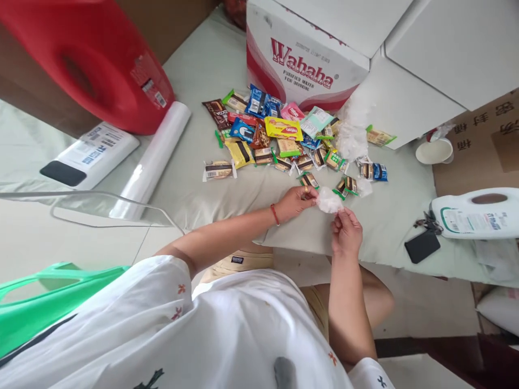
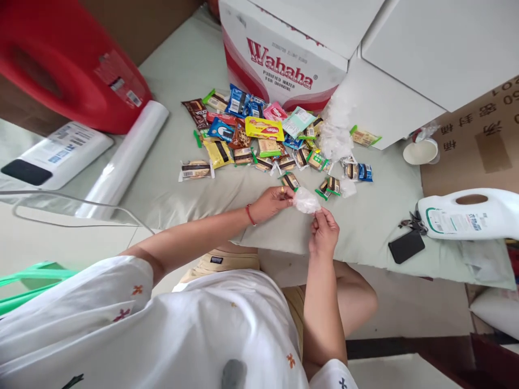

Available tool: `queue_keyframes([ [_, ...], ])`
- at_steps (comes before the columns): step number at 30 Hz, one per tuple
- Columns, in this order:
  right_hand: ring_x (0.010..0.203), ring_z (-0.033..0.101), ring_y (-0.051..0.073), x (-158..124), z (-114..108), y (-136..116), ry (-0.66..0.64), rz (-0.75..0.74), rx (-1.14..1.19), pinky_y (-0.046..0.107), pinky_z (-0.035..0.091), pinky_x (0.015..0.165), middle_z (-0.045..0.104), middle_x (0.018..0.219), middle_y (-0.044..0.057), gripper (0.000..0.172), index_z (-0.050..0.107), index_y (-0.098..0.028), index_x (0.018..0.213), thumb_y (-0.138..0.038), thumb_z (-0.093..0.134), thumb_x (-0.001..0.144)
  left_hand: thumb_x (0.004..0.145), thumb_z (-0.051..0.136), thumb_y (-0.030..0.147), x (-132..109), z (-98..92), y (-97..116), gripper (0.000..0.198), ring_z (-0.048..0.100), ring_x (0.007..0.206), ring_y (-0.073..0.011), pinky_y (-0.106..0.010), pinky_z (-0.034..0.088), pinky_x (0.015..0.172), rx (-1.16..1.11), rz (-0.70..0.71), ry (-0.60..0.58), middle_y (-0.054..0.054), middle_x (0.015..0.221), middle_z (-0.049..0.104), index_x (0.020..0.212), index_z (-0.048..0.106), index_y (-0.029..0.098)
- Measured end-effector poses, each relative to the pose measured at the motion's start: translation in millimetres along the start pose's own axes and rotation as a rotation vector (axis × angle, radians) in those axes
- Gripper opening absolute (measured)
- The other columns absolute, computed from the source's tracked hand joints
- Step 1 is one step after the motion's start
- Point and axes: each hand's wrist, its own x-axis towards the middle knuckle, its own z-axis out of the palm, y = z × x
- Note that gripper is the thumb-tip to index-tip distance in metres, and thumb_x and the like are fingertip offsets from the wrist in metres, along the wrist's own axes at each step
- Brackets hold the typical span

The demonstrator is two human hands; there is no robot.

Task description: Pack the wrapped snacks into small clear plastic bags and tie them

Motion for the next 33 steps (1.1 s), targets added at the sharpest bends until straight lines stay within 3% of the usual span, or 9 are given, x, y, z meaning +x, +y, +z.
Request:
queue_keyframes([
  [4, 0.056, 0.041, 0.007, -0.1, -13.5, 1.1, -0.035, -0.016, 0.062, 0.020, 0.028, 0.048, 0.054, 0.067, -0.006, 0.040, 0.070, -0.021, 0.086, -0.042, 0.091, 0.059, 0.065, 0.092, 0.054, -1.9, -5.9, 9.3, 0.052, 0.057, 0.082, -0.0124, -0.026, 0.047, 0.077, -0.217, -0.172, -0.113, -0.001, 0.085, 0.063, 0.085, 0.065, 0.015],
  [8, 0.066, 0.050, 0.010, -8.5, -13.6, 4.6, -0.007, -0.308, -0.216, 0.024, 0.038, 0.057, 0.060, 0.079, -0.002, 0.028, 0.076, -0.021, 0.089, -0.045, 0.082, 0.076, 0.068, 0.081, 0.074, -4.9, -5.7, 18.8, 0.065, 0.062, 0.087, -0.0159, -0.028, 0.055, 0.073, -0.346, -0.341, -0.164, -0.005, 0.097, 0.066, 0.095, 0.067, 0.016],
  [11, 0.083, 0.059, 0.014, -11.9, -12.0, 3.5, -0.069, -0.509, -0.441, 0.028, 0.046, 0.071, 0.066, 0.096, 0.003, 0.021, 0.080, -0.022, 0.091, -0.041, 0.078, 0.083, 0.062, 0.087, 0.070, -2.6, -6.2, 15.3, 0.064, 0.058, 0.077, -0.0119, -0.024, 0.052, 0.068, -0.191, -0.273, -0.106, 0.000, 0.081, 0.062, 0.084, 0.065, 0.015],
  [15, 0.064, 0.049, 0.010, -6.2, -16.5, 4.4, -0.054, -0.292, -0.127, 0.025, 0.040, 0.058, 0.058, 0.078, -0.003, 0.026, 0.073, -0.022, 0.086, -0.043, 0.082, 0.075, 0.063, 0.085, 0.073, 1.6, -12.6, 15.6, 0.067, 0.058, 0.070, -0.0096, -0.024, 0.052, 0.068, -0.249, -0.216, 0.058, 0.002, 0.078, 0.058, 0.076, 0.054, 0.016],
  [18, 0.059, 0.044, 0.009, -1.8, -20.9, 9.2, -0.019, -0.098, 0.045, 0.022, 0.035, 0.053, 0.051, 0.066, -0.007, 0.034, 0.067, -0.021, 0.083, -0.041, 0.089, 0.065, 0.068, 0.078, 0.078, 0.8, -15.3, 23.0, 0.068, 0.062, 0.068, -0.0105, -0.027, 0.054, 0.066, -0.293, -0.253, 0.062, 0.001, 0.086, 0.060, 0.084, 0.050, 0.018],
  [23, 0.062, 0.047, 0.008, -7.8, -16.2, 10.6, -0.046, -0.235, -0.109, 0.024, 0.040, 0.057, 0.060, 0.074, -0.004, 0.030, 0.073, -0.020, 0.088, -0.044, 0.085, 0.074, 0.081, 0.070, 0.074, -3.4, -9.6, 24.4, 0.060, 0.052, 0.065, -0.0080, -0.023, 0.042, 0.061, 0.126, -0.153, -0.017, -0.002, 0.092, 0.062, 0.094, 0.057, 0.017],
  [26, 0.059, 0.045, 0.008, -9.9, -13.4, 5.1, -0.135, -0.179, 0.050, 0.022, 0.039, 0.056, 0.054, 0.066, -0.006, 0.028, 0.072, -0.023, 0.086, -0.041, 0.088, 0.072, 0.079, 0.079, 0.060, -4.1, -8.4, 20.0, 0.055, 0.050, 0.070, -0.0100, -0.025, 0.042, 0.068, 0.349, -0.093, 0.001, -0.003, 0.094, 0.064, 0.104, 0.064, 0.014],
  [29, 0.057, 0.044, 0.007, -7.0, -14.3, 4.4, -0.201, -0.087, 0.168, 0.020, 0.039, 0.055, 0.050, 0.062, -0.007, 0.030, 0.070, -0.024, 0.084, -0.038, 0.091, 0.068, 0.078, 0.080, 0.057, -5.0, -8.8, 18.0, 0.058, 0.051, 0.072, -0.0122, -0.027, 0.043, 0.071, 0.322, -0.090, -0.080, -0.002, 0.091, 0.065, 0.115, 0.065, 0.014],
  [33, 0.059, 0.045, 0.008, -3.0, -13.4, 13.6, -0.252, -0.044, 0.060, 0.022, 0.042, 0.055, 0.056, 0.071, -0.004, 0.032, 0.069, -0.022, 0.087, -0.044, 0.087, 0.071, 0.078, 0.073, 0.068, -4.9, -10.3, 19.4, 0.056, 0.054, 0.075, -0.0142, -0.027, 0.044, 0.074, 0.080, -0.121, -0.201, -0.002, 0.080, 0.064, 0.090, 0.067, 0.013],
])
